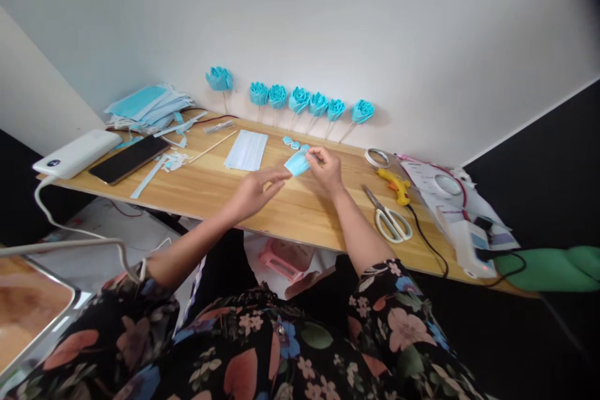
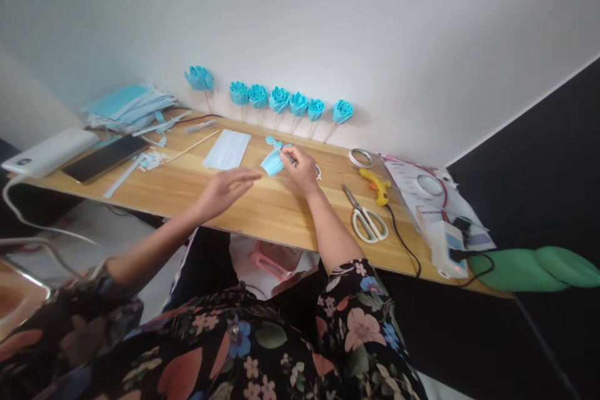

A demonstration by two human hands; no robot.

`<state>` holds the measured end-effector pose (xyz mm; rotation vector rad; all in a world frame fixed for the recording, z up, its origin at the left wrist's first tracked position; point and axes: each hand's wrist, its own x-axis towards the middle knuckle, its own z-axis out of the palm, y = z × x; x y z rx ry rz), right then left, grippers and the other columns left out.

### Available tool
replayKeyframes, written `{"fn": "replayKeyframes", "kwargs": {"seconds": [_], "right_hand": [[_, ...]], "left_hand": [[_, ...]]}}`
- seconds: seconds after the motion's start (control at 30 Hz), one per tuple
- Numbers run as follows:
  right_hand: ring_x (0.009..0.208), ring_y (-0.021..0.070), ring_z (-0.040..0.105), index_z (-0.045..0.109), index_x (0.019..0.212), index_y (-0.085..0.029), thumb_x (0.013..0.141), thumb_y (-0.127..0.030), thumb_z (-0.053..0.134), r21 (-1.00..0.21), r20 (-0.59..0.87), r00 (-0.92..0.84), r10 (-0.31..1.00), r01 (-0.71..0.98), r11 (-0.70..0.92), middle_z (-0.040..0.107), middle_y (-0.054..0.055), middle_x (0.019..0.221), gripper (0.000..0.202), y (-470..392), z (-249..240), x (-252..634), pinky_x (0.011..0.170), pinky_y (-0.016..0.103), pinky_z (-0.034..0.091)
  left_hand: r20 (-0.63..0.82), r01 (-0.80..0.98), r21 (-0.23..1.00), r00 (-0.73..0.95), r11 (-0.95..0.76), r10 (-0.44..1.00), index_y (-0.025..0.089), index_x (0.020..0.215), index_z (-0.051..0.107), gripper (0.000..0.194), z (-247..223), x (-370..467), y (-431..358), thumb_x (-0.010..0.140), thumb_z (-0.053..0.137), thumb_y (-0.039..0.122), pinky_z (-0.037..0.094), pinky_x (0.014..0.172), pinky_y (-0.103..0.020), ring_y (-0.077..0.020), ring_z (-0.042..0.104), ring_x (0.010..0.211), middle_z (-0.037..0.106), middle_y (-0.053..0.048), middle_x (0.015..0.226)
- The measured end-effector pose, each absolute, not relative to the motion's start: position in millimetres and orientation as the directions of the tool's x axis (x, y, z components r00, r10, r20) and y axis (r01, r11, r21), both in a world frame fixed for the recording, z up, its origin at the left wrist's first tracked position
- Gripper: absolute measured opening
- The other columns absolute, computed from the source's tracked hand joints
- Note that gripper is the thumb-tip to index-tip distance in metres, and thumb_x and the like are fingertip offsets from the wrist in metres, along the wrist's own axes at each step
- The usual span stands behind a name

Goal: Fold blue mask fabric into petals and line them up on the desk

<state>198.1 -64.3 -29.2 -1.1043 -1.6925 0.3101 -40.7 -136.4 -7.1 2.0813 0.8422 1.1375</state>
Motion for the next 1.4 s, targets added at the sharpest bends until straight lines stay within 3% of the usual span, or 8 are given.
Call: {"fn": "replayKeyframes", "kwargs": {"seconds": [0.1, 0.23, 0.4, 0.63, 0.77, 0.97, 1.27, 1.4], "right_hand": [[0.073, 0.0175, 0.068, 0.069, 0.089, -0.023, 0.089, -0.048, 0.062, -0.664, 0.619, -0.056, 0.784, 0.495, 0.56, 0.075, 0.002, 0.082, 0.027, -66.8, -27.2, 195.5, 0.072, 0.03, 0.052], [0.074, 0.0179, 0.068, 0.068, 0.087, -0.023, 0.09, -0.044, 0.062, -0.642, 0.626, -0.084, 0.775, 0.508, 0.574, 0.075, 0.002, 0.081, 0.022, -70.7, -24.5, 193.0, 0.075, 0.031, 0.053], [0.076, 0.018, 0.067, 0.068, 0.092, -0.024, 0.088, -0.053, 0.065, -0.715, 0.585, -0.036, 0.81, 0.449, 0.536, 0.075, 0.002, 0.085, 0.03, -68.8, -25.4, 193.2, 0.076, 0.032, 0.054], [0.081, 0.0188, 0.069, 0.064, 0.115, -0.025, 0.074, -0.07, 0.075, -0.928, 0.37, -0.016, 0.929, 0.039, 0.37, 0.071, 0.0, 0.084, 0.061, -54.0, -31.3, 194.4, 0.079, 0.033, 0.058], [0.083, 0.0184, 0.067, 0.067, 0.104, -0.022, 0.074, -0.063, 0.075, -0.935, 0.336, -0.02, 0.942, 0.114, 0.336, 0.072, 0.002, 0.088, 0.051, -50.8, -34.7, 195.8, 0.077, 0.031, 0.056], [0.068, 0.0132, 0.055, 0.065, 0.083, -0.021, 0.077, -0.059, 0.069, -0.919, 0.333, 0.085, 0.939, 0.253, 0.303, 0.061, -0.003, 0.071, 0.038, -51.6, -36.6, 201.5, 0.067, 0.026, 0.047], [0.063, 0.0116, 0.046, 0.06, 0.071, -0.021, 0.076, -0.059, 0.072, -0.933, 0.319, 0.121, 0.94, 0.216, 0.288, 0.052, -0.004, 0.065, 0.04, -59.2, -30.4, 196.0, 0.062, 0.026, 0.042], [0.067, 0.0138, 0.056, 0.066, 0.078, -0.021, 0.074, -0.061, 0.075, -0.963, 0.252, 0.095, 0.963, 0.123, 0.24, 0.062, -0.002, 0.07, 0.042, -58.1, -31.7, 195.5, 0.068, 0.028, 0.05]], "left_hand": [[0.557, 0.379, 0.666, 0.321, -0.643, 0.766, 0.015, 0.124, 0.073, 0.034, -11.8, -28.7, -91.4, 0.095, 0.06, 0.026, 0.055, 0.093, -0.036, -0.0239, 0.07, 0.11, 0.073, -0.015, 0.126], [0.481, 0.444, 0.66, 0.37, -0.606, 0.795, 0.013, 0.129, 0.07, 0.043, -14.7, -13.3, -55.4, 0.089, 0.069, 0.029, 0.053, 0.093, -0.035, -0.0256, 0.069, 0.111, 0.072, -0.015, 0.129], [0.354, 0.429, 0.756, 0.368, -0.495, 0.86, 0.014, 0.083, 0.076, 0.016, -12.7, 1.9, -41.9, 0.086, 0.064, 0.023, 0.045, 0.069, -0.026, -0.016, 0.064, 0.071, 0.073, -0.003, 0.075], [0.289, 0.181, 0.922, 0.261, -0.341, 0.921, 0.014, 0.065, 0.062, 0.021, -6.6, 13.3, -31.5, 0.081, 0.066, 0.028, 0.035, 0.06, -0.024, -0.0097, 0.046, 0.058, 0.054, 0.003, 0.059], [0.284, 0.119, 0.939, 0.257, -0.322, 0.924, 0.015, 0.064, 0.06, 0.022, -6.5, 19.9, -29.4, 0.081, 0.065, 0.027, 0.034, 0.061, -0.024, -0.0091, 0.044, 0.06, 0.052, 0.004, 0.06], [0.29, 0.138, 0.935, 0.232, -0.326, 0.929, 0.016, 0.06, 0.055, 0.028, -14.8, 18.8, -28.0, 0.082, 0.066, 0.03, 0.03, 0.061, -0.024, -0.0093, 0.04, 0.06, 0.045, 0.005, 0.058], [0.163, -0.037, 0.987, 0.255, -0.159, 0.953, 0.016, 0.064, 0.057, 0.031, -12.7, 13.2, -35.9, 0.08, 0.072, 0.039, 0.036, 0.062, -0.024, -0.0099, 0.045, 0.061, 0.053, 0.002, 0.063], [0.156, -0.018, 0.988, 0.237, -0.156, 0.959, 0.016, 0.064, 0.057, 0.031, -13.6, 14.0, -36.3, 0.079, 0.071, 0.04, 0.034, 0.061, -0.024, -0.0102, 0.044, 0.061, 0.052, 0.002, 0.062]]}}
